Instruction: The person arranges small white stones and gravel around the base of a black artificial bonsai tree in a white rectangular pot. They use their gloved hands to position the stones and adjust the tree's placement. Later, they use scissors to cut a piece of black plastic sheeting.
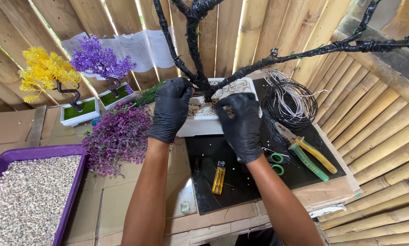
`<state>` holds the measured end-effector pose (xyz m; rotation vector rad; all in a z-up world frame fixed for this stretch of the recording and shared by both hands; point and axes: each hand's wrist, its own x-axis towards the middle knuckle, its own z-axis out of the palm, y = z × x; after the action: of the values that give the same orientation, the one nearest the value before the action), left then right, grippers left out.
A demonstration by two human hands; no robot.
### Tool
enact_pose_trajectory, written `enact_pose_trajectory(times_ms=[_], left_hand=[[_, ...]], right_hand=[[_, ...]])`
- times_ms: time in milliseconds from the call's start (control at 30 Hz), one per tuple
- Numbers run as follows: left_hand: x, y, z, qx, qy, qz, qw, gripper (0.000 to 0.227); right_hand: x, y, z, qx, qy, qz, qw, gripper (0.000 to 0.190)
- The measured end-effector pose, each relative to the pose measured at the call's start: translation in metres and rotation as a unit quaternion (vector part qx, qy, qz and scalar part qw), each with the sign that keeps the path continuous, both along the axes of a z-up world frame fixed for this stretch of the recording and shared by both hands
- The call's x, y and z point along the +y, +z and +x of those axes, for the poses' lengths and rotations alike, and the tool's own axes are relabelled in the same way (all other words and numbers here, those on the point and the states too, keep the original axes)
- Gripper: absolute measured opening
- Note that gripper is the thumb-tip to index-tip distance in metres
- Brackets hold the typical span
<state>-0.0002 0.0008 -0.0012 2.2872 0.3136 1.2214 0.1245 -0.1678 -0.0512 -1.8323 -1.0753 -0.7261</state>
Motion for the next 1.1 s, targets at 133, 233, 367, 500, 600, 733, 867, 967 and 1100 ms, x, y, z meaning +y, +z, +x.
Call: enact_pose_trajectory(times_ms=[133,233,367,500,600,733,867,967,1100], left_hand=[[0.011,-0.018,0.012,-0.034,0.012,0.014,0.999,0.006],[0.012,-0.019,0.014,-0.058,0.015,0.029,0.998,0.007],[0.000,-0.011,0.011,-0.098,0.035,0.055,0.993,0.009],[0.004,-0.014,0.016,-0.098,0.052,0.054,0.992,0.010],[0.000,-0.005,0.017,-0.094,0.060,0.054,0.992,0.009],[0.014,-0.011,0.032,-0.093,0.053,0.046,0.993,0.007],[0.026,-0.006,0.043,-0.068,0.037,0.054,0.995,0.005],[0.035,0.001,0.050,-0.053,-0.002,0.059,0.997,0.006],[0.037,0.007,0.052,-0.033,-0.071,0.002,0.997,0.006]], right_hand=[[-0.016,0.028,-0.009,0.028,-0.027,0.010,0.999,0.020],[-0.003,0.027,0.001,0.031,0.002,-0.002,1.000,0.035],[0.006,0.038,0.008,0.090,0.058,-0.012,0.994,0.041],[0.003,0.064,-0.001,0.213,0.119,0.002,0.970,0.026],[0.008,0.063,0.002,0.268,0.135,-0.005,0.954,0.024],[0.008,0.055,0.004,0.278,0.156,0.011,0.948,0.024],[0.006,0.056,0.005,0.280,0.143,-0.009,0.949,0.027],[0.002,0.059,0.006,0.270,0.130,-0.027,0.954,0.030],[-0.002,0.059,0.008,0.271,0.124,-0.044,0.953,0.031]])
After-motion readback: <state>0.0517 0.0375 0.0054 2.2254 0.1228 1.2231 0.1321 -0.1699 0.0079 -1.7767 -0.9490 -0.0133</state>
